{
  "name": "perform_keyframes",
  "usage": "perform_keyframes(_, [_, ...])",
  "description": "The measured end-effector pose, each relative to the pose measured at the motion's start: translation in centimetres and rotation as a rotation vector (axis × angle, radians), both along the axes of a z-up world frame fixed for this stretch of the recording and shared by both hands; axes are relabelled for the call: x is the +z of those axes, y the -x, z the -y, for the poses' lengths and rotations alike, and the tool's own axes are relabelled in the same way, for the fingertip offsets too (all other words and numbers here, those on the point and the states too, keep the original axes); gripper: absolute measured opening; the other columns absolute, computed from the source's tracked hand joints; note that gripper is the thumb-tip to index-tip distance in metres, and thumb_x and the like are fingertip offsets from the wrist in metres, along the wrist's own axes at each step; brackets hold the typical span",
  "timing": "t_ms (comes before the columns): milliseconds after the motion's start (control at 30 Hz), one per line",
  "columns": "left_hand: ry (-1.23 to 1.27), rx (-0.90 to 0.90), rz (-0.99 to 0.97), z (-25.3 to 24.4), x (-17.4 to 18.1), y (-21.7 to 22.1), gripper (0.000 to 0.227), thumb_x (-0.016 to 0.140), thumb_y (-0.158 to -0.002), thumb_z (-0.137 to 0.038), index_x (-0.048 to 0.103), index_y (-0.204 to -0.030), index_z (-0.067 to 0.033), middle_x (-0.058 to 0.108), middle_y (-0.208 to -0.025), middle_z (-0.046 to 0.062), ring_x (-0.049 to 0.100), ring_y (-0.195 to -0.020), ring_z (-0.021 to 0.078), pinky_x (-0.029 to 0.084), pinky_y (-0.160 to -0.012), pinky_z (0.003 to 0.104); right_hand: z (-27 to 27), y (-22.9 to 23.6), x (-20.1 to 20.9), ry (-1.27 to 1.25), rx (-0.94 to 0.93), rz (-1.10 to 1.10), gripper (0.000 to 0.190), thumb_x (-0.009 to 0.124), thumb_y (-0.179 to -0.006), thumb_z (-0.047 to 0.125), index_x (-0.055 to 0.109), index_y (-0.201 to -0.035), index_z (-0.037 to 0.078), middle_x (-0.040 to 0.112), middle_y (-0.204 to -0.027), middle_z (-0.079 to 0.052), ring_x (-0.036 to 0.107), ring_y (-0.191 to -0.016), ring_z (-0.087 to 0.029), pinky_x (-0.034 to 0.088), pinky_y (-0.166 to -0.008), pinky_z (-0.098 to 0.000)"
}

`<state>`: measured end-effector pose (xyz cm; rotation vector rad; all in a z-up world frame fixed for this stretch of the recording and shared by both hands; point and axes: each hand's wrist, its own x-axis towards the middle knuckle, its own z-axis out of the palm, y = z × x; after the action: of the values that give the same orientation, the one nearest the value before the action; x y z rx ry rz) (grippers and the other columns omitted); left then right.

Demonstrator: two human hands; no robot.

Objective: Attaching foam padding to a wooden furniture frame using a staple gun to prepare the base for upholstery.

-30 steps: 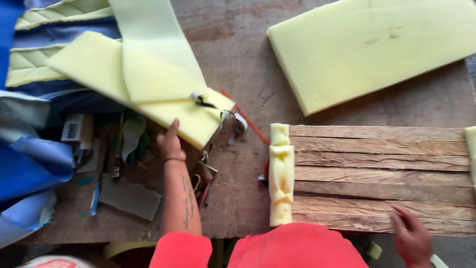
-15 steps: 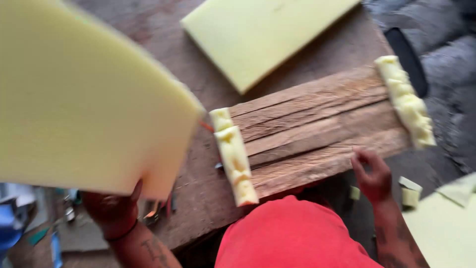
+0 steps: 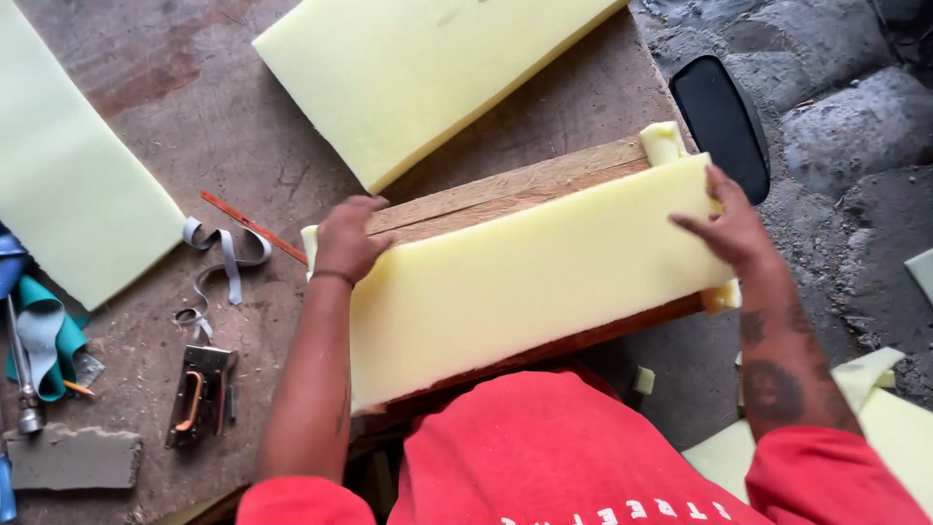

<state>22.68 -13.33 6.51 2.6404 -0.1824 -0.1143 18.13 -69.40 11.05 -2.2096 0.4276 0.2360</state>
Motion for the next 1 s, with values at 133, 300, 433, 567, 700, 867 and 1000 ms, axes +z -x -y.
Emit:
perform_keyframes(133, [0.334,0.514,0.364,-0.2,0.6,11.1,0.06,0.086,-0.084,-0.018,0.06,-0.133,0.0044,0.059,-0.129,0.021,0.058,-0.121,0.0337,0.044,-0.109,0.043,0.5,0.6,2.0,0.323,-0.05,-0.022,0.108,0.077,-0.071,0.058,0.036,-0.161,0.017,0.031,-0.158,-0.016,0.029,-0.143,-0.041,0.023,-0.116,-0.0528])
perform_keyframes(300, [0.64,0.716,-0.138,2.8,0.1,19.5,0.07,0.091,-0.065,-0.021,0.062,-0.127,-0.0046,0.07,-0.121,0.013,0.065,-0.109,0.0243,0.053,-0.096,0.037,3.1,-0.7,-1.5,-0.188,0.028,-0.129,0.08,0.08,-0.075,0.023,0.046,-0.144,0.005,0.061,-0.133,-0.014,0.058,-0.114,-0.023,0.049,-0.095,-0.0407])
perform_keyframes(433, [0.591,0.844,-0.201,2.1,0.7,18.9,0.073,0.093,-0.06,-0.024,0.061,-0.123,-0.0073,0.071,-0.115,0.009,0.066,-0.1,0.0219,0.055,-0.084,0.035,1.3,-1.4,-0.3,-0.39,0.084,-0.185,0.085,0.067,-0.076,0.008,0.034,-0.155,0.009,0.052,-0.143,-0.016,0.051,-0.126,-0.027,0.044,-0.104,-0.0442])
perform_keyframes(567, [0.285,0.908,-0.328,2.2,-0.4,18.3,0.081,0.087,-0.06,-0.037,0.049,-0.129,-0.0173,0.069,-0.12,0.009,0.065,-0.101,0.0362,0.049,-0.079,0.045,-1.6,-1.0,-3.5,-0.464,0.048,-0.409,0.085,0.066,-0.078,0.007,0.032,-0.155,0.015,0.054,-0.144,-0.012,0.054,-0.125,-0.026,0.041,-0.107,-0.0405])
perform_keyframes(700, [0.254,0.928,-0.414,2.9,1.7,16.3,0.085,0.085,-0.073,-0.029,0.041,-0.145,-0.016,0.064,-0.13,0.012,0.064,-0.109,0.0379,0.053,-0.082,0.05,1.1,-1.5,-4.0,-0.303,-0.019,-0.082,0.079,0.086,-0.064,0.014,0.054,-0.136,0.006,0.067,-0.124,-0.013,0.064,-0.105,-0.024,0.056,-0.088,-0.0414])
perform_keyframes(867, [0.257,0.887,-0.397,1.3,-0.2,15.7,0.089,0.09,-0.066,-0.031,0.046,-0.143,-0.0191,0.063,-0.134,0.014,0.06,-0.122,0.0387,0.048,-0.1,0.05,-0.5,0.4,-2.2,0.232,-0.093,-0.103,0.099,0.087,-0.069,0.043,0.044,-0.156,0.024,0.06,-0.137,-0.016,0.06,-0.121,-0.039,0.047,-0.096,-0.0484])
perform_keyframes(1000, [0.193,0.905,-0.475,1.4,0.7,14.6,0.091,0.087,-0.072,-0.044,0.041,-0.15,-0.0302,0.06,-0.139,0.012,0.057,-0.131,0.0363,0.044,-0.112,0.05,-2.7,1.2,-2.1,0.321,-0.232,-0.136,0.095,0.086,-0.076,0.051,0.037,-0.156,0.042,0.067,-0.124,-0.021,0.063,-0.118,-0.045,0.049,-0.099,-0.0549])
